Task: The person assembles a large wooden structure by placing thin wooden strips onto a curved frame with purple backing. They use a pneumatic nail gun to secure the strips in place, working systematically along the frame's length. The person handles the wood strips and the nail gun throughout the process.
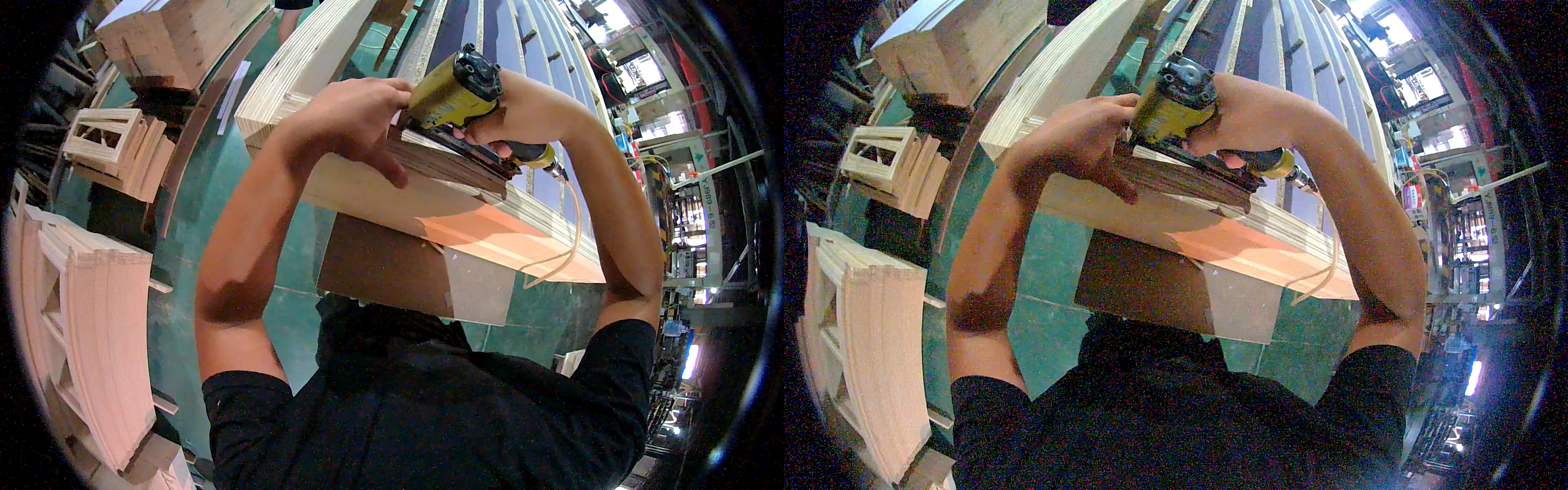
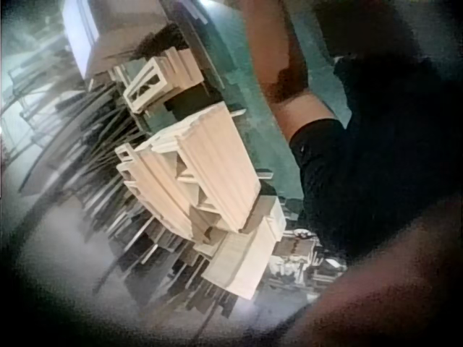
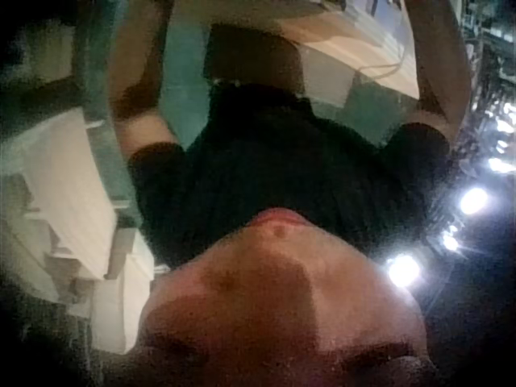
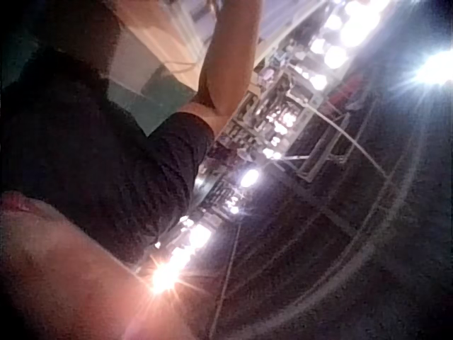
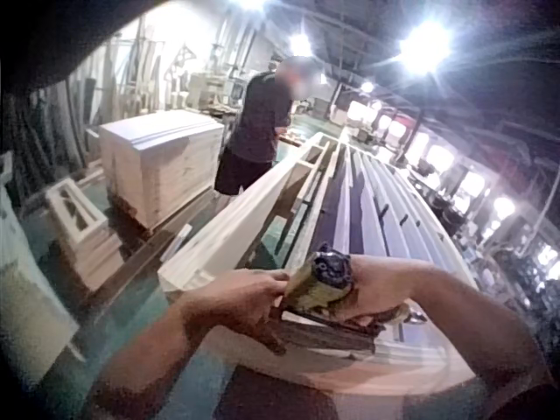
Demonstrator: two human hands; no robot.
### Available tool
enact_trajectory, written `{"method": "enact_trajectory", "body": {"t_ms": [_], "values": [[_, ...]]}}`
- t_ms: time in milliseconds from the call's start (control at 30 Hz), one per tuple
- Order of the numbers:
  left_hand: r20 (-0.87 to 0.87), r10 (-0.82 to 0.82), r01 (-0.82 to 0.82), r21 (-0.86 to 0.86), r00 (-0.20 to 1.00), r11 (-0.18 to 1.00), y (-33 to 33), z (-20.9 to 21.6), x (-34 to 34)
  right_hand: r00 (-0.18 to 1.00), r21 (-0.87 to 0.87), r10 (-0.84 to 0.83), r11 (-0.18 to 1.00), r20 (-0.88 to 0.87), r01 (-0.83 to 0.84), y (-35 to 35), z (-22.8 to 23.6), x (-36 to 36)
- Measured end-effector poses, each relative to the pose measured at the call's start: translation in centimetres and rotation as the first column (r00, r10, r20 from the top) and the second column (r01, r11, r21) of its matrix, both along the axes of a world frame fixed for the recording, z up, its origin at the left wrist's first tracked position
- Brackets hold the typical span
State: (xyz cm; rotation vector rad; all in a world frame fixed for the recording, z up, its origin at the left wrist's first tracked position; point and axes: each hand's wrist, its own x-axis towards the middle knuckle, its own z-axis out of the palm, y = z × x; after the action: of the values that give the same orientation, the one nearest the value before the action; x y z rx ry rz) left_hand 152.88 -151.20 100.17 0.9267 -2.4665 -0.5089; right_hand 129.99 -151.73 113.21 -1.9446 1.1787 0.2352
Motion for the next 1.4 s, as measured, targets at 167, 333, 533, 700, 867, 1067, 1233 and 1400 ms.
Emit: {"method": "enact_trajectory", "body": {"t_ms": [167,333,533,700,867,1067,1233,1400], "values": [[0.006,0.024,-0.025,0.116,1.000,0.993,0.4,0.7,0.0,1.000,-0.046,0.008,0.999,0.007,-0.007,0.1,-0.3,-0.1],[0.037,0.027,-0.031,0.089,0.999,0.996,0.3,0.6,-0.1,1.000,-0.036,0.013,0.999,0.023,-0.012,0.2,-0.2,0.0],[0.030,0.025,-0.027,0.080,0.999,0.996,0.3,0.6,0.0,0.999,-0.068,0.031,0.997,0.041,-0.028,0.2,-0.4,-0.1],[-0.034,0.001,0.001,0.041,0.999,0.999,0.2,0.1,0.2,0.999,-0.021,-0.003,1.000,0.041,0.004,0.8,0.3,0.5],[0.014,0.017,-0.017,0.064,1.000,0.998,0.1,0.4,0.0,0.998,-0.047,-0.007,0.999,0.067,0.010,0.9,-0.1,0.2],[-0.018,0.005,-0.006,-0.059,1.000,0.998,0.0,-0.3,0.3,1.000,-0.063,0.006,0.998,0.028,-0.005,1.0,0.1,0.4],[0.007,0.020,-0.020,-0.038,1.000,0.999,0.4,0.4,0.1,0.999,-0.055,-0.002,0.998,0.041,0.005,1.0,-0.1,0.1],[0.038,0.045,-0.047,0.070,0.998,0.996,0.2,0.5,0.2,1.000,-0.027,-0.009,1.000,0.015,0.009,1.0,0.2,0.5]]}}
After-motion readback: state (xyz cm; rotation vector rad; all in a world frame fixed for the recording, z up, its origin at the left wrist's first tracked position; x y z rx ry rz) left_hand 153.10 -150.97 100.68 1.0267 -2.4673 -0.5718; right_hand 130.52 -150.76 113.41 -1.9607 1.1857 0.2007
